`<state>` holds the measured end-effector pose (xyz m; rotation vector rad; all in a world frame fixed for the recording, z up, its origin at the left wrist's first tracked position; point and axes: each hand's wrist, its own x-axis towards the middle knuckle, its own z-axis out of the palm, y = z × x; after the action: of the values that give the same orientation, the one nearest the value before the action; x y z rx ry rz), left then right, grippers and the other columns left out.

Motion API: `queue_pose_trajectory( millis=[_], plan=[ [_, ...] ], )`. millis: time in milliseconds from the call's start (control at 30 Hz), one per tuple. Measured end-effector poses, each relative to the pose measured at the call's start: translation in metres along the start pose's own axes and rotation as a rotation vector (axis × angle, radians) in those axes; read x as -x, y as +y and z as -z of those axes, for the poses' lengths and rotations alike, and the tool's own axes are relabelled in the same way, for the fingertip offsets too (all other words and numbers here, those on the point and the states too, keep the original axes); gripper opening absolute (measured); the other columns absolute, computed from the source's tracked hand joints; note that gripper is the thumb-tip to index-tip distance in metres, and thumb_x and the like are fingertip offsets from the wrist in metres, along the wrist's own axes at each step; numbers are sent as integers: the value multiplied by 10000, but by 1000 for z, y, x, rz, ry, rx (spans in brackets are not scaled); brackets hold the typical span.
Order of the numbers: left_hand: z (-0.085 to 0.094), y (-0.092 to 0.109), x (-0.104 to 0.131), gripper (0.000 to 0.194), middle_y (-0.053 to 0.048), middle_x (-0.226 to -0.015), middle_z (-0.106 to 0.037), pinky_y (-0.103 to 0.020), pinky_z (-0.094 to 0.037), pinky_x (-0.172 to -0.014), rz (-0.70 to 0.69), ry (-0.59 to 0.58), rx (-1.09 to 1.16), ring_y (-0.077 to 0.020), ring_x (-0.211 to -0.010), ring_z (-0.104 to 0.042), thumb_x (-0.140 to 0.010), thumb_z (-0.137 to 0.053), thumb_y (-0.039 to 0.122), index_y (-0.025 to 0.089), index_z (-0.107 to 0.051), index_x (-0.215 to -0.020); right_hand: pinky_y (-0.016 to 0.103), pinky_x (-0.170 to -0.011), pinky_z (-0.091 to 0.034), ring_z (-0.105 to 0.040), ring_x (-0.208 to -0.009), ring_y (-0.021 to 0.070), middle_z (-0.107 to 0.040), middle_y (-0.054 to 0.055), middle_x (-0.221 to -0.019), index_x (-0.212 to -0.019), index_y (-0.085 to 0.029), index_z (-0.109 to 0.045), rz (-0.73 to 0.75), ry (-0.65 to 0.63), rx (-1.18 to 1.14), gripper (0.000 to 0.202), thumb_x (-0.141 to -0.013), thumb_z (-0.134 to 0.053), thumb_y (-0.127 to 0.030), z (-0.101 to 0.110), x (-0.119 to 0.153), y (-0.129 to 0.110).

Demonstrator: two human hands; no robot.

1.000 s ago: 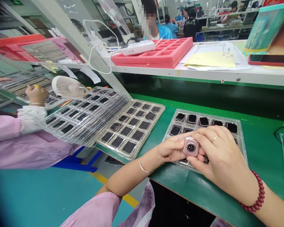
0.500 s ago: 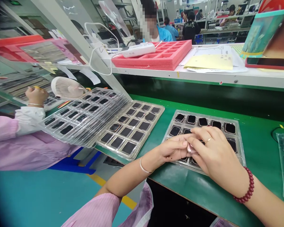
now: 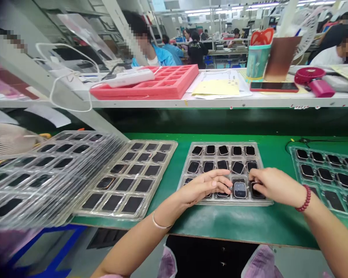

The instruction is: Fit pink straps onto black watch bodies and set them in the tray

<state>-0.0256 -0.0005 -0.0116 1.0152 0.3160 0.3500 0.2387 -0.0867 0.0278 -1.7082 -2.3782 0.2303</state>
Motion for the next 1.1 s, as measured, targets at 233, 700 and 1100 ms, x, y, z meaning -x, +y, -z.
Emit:
queue_pose_trajectory(
  millis=[233,700,1100],
  plan=[
    [-10,3,0,454,-109,-1118,-698,-377,-476,-955,-33,105,-174,-223,-982,-683,-853,-735,390,190,-632,-1247,475,-876,-568,-624,-1060,299,-642,164,-1165,-1175,-137,-638,-161,253,152,286,-924,-504,-107,-38,36,-33],
    [-1,8,-2,376,-107,-1114,-699,-386,-494,-1000,-348,377,-486,-216,-1042,-662,-875,-667,362,164,-635,-1193,550,-1006,-411,-521,-1151,363,-598,188,-1308,-1372,-117,-525,-9,137,110,832,-728,-794,-570,-47,13,-35],
    [47,16,82,393,-134,-1289,-638,-449,-467,-1066,-408,713,-789,-279,-1215,-599,-906,-559,378,181,-623,-1240,498,-946,-444,-591,-1117,350,-645,145,-1234,-1322,-180,-545,-9,197,157,701,-775,-706,-586,-40,8,-29]
  ],
)
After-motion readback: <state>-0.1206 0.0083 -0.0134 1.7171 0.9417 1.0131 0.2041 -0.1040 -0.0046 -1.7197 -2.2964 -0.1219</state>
